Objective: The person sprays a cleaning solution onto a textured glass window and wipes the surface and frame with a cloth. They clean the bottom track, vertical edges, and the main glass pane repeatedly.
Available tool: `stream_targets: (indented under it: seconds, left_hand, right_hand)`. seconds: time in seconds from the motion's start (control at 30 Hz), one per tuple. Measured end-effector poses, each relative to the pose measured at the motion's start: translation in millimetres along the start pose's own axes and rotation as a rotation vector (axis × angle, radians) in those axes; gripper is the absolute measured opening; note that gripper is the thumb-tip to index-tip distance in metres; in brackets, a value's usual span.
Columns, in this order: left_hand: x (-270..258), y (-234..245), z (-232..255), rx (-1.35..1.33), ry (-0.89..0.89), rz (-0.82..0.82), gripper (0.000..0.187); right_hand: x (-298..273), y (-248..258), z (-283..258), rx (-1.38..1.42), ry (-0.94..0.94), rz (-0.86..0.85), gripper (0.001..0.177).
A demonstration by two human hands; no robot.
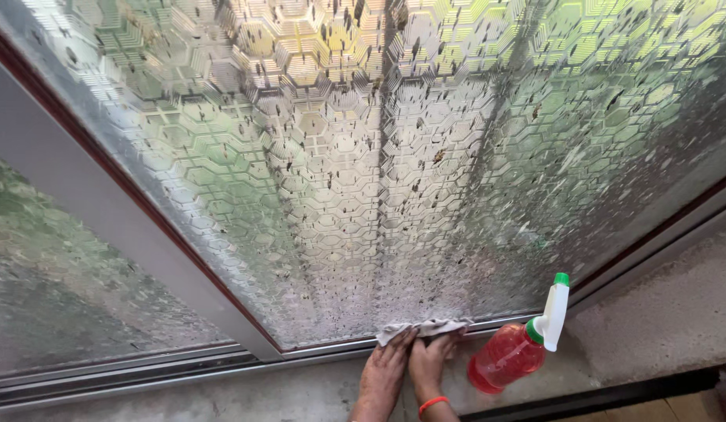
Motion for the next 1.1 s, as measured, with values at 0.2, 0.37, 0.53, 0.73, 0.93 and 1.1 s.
stream_targets:
  seconds: [0.2, 0.37, 0.53, 0.73, 0.93, 1.1]
  left_hand:
    - [-65.6, 16.3, -78.7, -0.139, 0.185, 0.209, 0.073]
    - [-84.4, 52.2, -106.1, -0.097, 0.281, 0.279, 0.071]
    - [-83.9, 58.0, -114.2, -0.149, 0.403, 0.162, 0.074]
    - [-78.9, 117.0, -134.7, -0.298, 0.584, 0.416, 0.088]
    - [-72.0, 196.1, -179.3, -0.26, 0.803, 0.542, 0.091]
    - [-77.5, 214.4, -175.7, -0.192, 0.791, 0.618, 0.083]
  right_hand:
    - [-74.9, -24.8, -115.2, 0.139, 0.253, -0.203, 0.08]
    - [-90.1, -14.9, -188.2, 0.174, 0.479, -0.323, 0.07]
    - [-86.9, -8.3, -248.6, -0.102, 0.922, -0.433, 0.07]
    - [-71.4, 0.3, -345.1, -0.226, 1.535, -0.397, 0.055]
    - [-59.5, 13.9, -442.0, -0.168, 1.681, -0.264, 0.045]
    - [-67.7, 0.7, -455.0, -0.249, 1.602, -0.318, 0.043]
Point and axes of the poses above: each hand's wrist, its own x-axis towards the middle knuckle, its own y-axis out of the back of the hand, z = x × y, the point moved 8 cm from there along x, towards the middle knuckle, and after that the axes turned 6 degrees about y, right-handed, at the moved point
